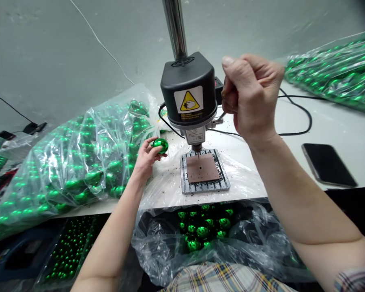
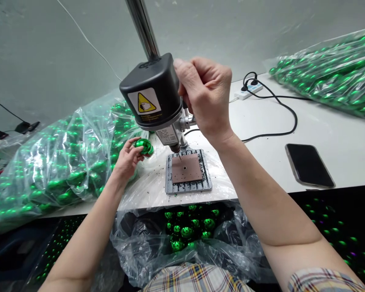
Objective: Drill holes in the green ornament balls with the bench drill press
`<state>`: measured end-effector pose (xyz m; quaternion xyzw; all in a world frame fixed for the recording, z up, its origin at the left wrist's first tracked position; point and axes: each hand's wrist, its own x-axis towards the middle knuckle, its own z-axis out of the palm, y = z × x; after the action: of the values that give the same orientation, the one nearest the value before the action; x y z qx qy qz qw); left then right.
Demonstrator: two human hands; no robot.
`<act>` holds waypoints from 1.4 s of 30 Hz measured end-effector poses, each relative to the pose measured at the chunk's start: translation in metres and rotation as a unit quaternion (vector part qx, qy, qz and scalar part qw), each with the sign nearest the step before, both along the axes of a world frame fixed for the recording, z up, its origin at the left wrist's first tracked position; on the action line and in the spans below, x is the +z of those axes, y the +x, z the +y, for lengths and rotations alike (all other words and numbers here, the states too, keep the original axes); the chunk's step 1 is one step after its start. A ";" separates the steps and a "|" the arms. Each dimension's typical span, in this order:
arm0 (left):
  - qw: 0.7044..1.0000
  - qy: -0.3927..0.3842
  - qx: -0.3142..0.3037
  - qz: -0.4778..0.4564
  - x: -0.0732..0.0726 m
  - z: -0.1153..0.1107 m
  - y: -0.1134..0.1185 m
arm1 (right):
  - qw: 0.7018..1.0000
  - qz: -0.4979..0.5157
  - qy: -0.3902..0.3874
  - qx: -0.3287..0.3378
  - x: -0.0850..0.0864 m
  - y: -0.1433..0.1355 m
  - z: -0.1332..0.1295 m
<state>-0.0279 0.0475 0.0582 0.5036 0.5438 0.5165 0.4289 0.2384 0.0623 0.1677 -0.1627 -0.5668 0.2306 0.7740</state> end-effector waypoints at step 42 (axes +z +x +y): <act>0.984 -0.117 -0.077 -0.111 -0.054 -0.033 0.060 | 0.999 0.011 -0.048 -0.006 0.004 -0.001 -0.005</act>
<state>0.0318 0.0146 0.0040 0.4298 0.5093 0.4677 0.5807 0.2370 0.0571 0.1722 -0.2005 -0.5455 0.2544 0.7730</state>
